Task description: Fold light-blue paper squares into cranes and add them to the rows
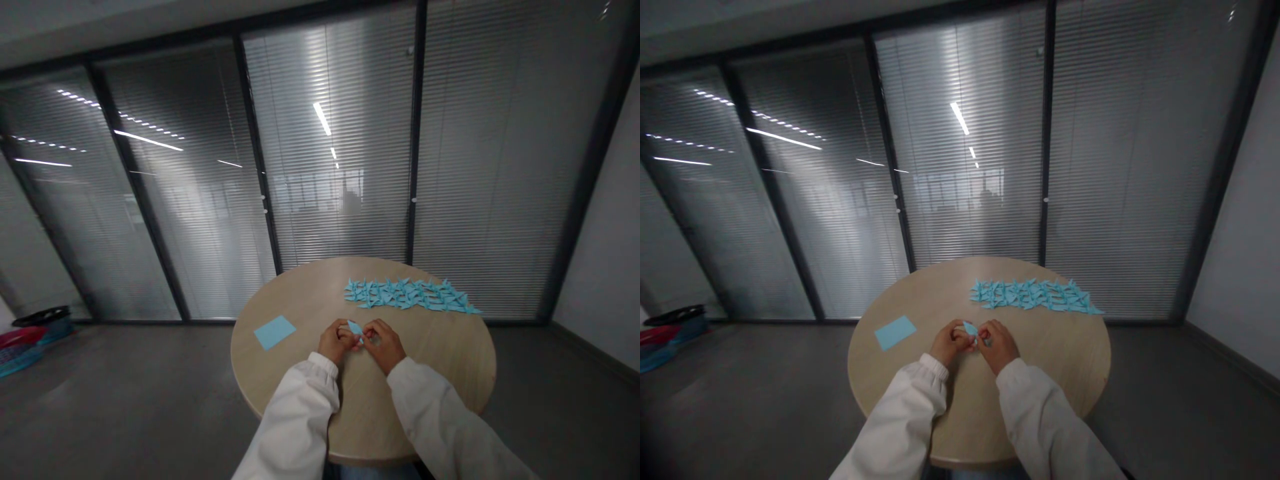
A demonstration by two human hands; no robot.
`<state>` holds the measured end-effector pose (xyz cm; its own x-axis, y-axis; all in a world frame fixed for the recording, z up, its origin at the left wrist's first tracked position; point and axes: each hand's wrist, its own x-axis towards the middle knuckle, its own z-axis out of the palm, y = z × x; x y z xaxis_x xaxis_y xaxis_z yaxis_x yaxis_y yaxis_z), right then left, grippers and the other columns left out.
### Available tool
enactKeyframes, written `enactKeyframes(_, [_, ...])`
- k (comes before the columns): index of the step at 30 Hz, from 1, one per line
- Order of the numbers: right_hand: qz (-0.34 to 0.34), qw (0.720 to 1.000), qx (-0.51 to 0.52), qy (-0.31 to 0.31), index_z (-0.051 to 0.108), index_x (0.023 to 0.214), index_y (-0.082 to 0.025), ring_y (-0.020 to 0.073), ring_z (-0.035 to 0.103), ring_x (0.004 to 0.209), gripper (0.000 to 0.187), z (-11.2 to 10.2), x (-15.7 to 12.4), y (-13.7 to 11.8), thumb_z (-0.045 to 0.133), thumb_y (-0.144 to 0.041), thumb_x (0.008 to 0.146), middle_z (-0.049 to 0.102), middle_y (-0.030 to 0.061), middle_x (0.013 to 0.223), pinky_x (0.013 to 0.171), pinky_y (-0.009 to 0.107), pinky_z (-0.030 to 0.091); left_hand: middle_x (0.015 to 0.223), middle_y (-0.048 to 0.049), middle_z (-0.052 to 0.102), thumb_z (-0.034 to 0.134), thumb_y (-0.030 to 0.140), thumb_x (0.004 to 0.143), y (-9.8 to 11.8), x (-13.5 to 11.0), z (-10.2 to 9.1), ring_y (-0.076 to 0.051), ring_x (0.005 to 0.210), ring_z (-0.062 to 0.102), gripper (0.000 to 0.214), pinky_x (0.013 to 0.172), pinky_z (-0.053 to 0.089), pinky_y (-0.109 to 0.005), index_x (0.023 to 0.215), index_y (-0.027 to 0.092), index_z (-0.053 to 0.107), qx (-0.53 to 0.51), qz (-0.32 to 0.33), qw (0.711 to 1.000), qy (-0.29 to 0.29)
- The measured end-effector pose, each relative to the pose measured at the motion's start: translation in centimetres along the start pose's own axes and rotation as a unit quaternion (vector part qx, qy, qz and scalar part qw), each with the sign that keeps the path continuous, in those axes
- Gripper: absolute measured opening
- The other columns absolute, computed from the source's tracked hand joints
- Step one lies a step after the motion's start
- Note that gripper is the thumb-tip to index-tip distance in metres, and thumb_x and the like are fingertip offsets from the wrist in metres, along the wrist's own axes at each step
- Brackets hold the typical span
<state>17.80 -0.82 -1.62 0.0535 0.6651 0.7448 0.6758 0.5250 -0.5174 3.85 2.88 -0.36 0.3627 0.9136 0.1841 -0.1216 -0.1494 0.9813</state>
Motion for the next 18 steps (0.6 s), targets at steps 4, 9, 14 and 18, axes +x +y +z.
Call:
enactKeyframes(4, [-0.033, 0.997, -0.071, 0.004, 0.052, 0.07, -0.019, 0.0163, 0.048, 0.069, 0.004, 0.1, -0.2, 0.0, 0.051, -0.016, 0.069, 0.051, 0.0019, 0.069, 0.067, 0.028, 0.038, 0.051, 0.0048, 0.057, 0.065, 0.018, 0.055, 0.3, -0.3, 0.2, -0.011, 0.048, 0.057, 0.035, 0.053, 0.051, -0.026, 0.088, 0.014, 0.053, 0.019, -0.008, 1.0, -0.005])
enactKeyframes(9, [-0.084, 0.99, -0.108, -0.014, 0.053, 0.075, -0.019, 0.0181, 0.047, 0.076, 0.006, 0.0, -0.4, -0.3, 0.047, -0.018, 0.075, 0.052, 0.0039, 0.075, 0.071, 0.03, 0.035, 0.046, 0.0067, 0.053, 0.062, 0.009, 0.054, 1.3, -0.5, 0.6, -0.01, 0.044, 0.055, 0.029, 0.051, 0.05, -0.024, 0.082, 0.013, 0.055, 0.004, -0.01, 1.0, 0.024])
enactKeyframes(14, [-0.107, 0.985, -0.133, -0.02, 0.055, 0.078, -0.019, 0.0183, 0.046, 0.077, 0.01, -0.3, -0.4, -0.5, 0.045, -0.02, 0.079, 0.053, 0.0044, 0.076, 0.071, 0.031, 0.034, 0.048, 0.0064, 0.055, 0.062, 0.009, 0.052, 1.5, -0.6, 0.8, -0.011, 0.047, 0.056, 0.022, 0.055, 0.05, -0.026, 0.073, 0.014, 0.054, -0.04, -0.023, 0.999, 0.023])
enactKeyframes(18, [-0.118, 0.978, -0.169, -0.017, 0.057, 0.079, -0.019, 0.0181, 0.045, 0.076, 0.015, -0.6, -0.4, -0.4, 0.042, -0.02, 0.081, 0.052, 0.0048, 0.075, 0.071, 0.031, 0.033, 0.055, 0.0034, 0.059, 0.066, 0.014, 0.052, 1.3, -0.5, 0.7, -0.012, 0.054, 0.059, 0.03, 0.062, 0.051, -0.028, 0.079, 0.014, 0.054, -0.071, -0.038, 0.997, -0.005])
